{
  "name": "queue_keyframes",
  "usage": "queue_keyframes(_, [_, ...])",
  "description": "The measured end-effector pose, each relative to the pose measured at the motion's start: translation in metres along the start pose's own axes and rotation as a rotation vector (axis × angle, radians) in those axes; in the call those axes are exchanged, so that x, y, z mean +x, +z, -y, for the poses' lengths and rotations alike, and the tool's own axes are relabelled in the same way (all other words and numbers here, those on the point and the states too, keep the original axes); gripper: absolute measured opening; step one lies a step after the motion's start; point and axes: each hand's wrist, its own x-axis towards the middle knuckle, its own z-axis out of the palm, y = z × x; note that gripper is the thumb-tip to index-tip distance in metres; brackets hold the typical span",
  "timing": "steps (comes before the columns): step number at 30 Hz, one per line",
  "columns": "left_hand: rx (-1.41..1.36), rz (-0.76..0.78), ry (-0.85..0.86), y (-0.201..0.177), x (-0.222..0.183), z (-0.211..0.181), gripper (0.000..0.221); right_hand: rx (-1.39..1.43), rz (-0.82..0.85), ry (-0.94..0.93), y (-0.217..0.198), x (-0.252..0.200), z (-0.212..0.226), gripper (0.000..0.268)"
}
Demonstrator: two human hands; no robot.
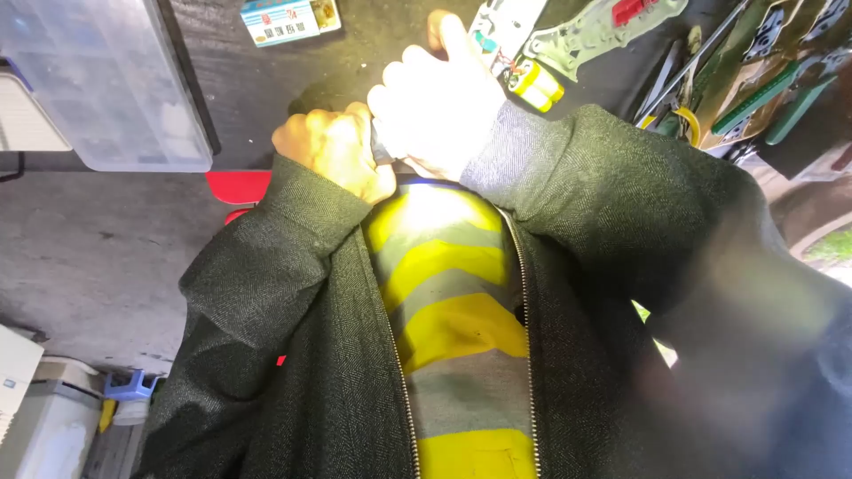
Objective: Assembling the internal components and casing of a handheld electronic device using a screwdriver and pliers.
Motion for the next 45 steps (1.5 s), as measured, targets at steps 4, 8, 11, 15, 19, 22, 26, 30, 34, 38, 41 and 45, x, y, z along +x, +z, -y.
queue_keyframes(4, [0.021,-0.043,0.07,0.004,0.0,-0.001,0.023,0.029,0.035,-0.04,0.01,-0.004,-0.002,0.025])
queue_keyframes(8, [0.042,0.002,-0.001,0.005,-0.003,-0.004,0.03,0.043,-0.039,-0.014,0.004,-0.004,0.0,0.022])
queue_keyframes(11, [0.011,-0.006,-0.026,0.004,-0.002,-0.007,0.033,0.031,0.027,0.003,0.0,-0.001,-0.002,0.022])
queue_keyframes(15, [0.059,-0.058,-0.019,0.007,-0.005,-0.011,0.032,0.028,0.098,-0.011,0.004,-0.002,-0.003,0.023])
queue_keyframes(19, [-0.034,-0.024,-0.046,0.004,-0.006,-0.015,0.032,0.032,-0.035,-0.002,0.009,-0.003,-0.005,0.026])
queue_keyframes(22, [-0.022,-0.077,-0.058,0.008,-0.011,-0.019,0.034,0.015,-0.138,-0.034,0.017,-0.006,0.001,0.028])
queue_keyframes(26, [-0.069,-0.136,-0.031,0.009,-0.003,-0.02,0.033,-0.001,0.161,0.085,0.013,-0.002,-0.001,0.026])
queue_keyframes(30, [-0.14,0.045,-0.187,0.008,-0.002,-0.018,0.039,0.003,0.428,-0.084,-0.026,0.02,-0.004,0.015])
queue_keyframes(34, [-0.231,-0.053,-0.129,0.0,-0.013,-0.023,0.037,0.027,0.466,-0.087,-0.03,0.016,0.004,0.024])
queue_keyframes(38, [-0.209,-0.102,-0.077,0.006,-0.017,-0.023,0.029,-0.091,0.234,-0.117,-0.021,0.001,0.008,0.018])
queue_keyframes(41, [-0.311,-0.138,-0.016,0.008,-0.028,-0.026,0.039,-0.091,0.016,-0.092,0.004,-0.012,0.02,0.016])
queue_keyframes(45, [-0.458,-0.367,0.144,0.004,-0.03,-0.03,0.059,0.195,0.105,0.085,0.004,-0.03,0.038,0.017])
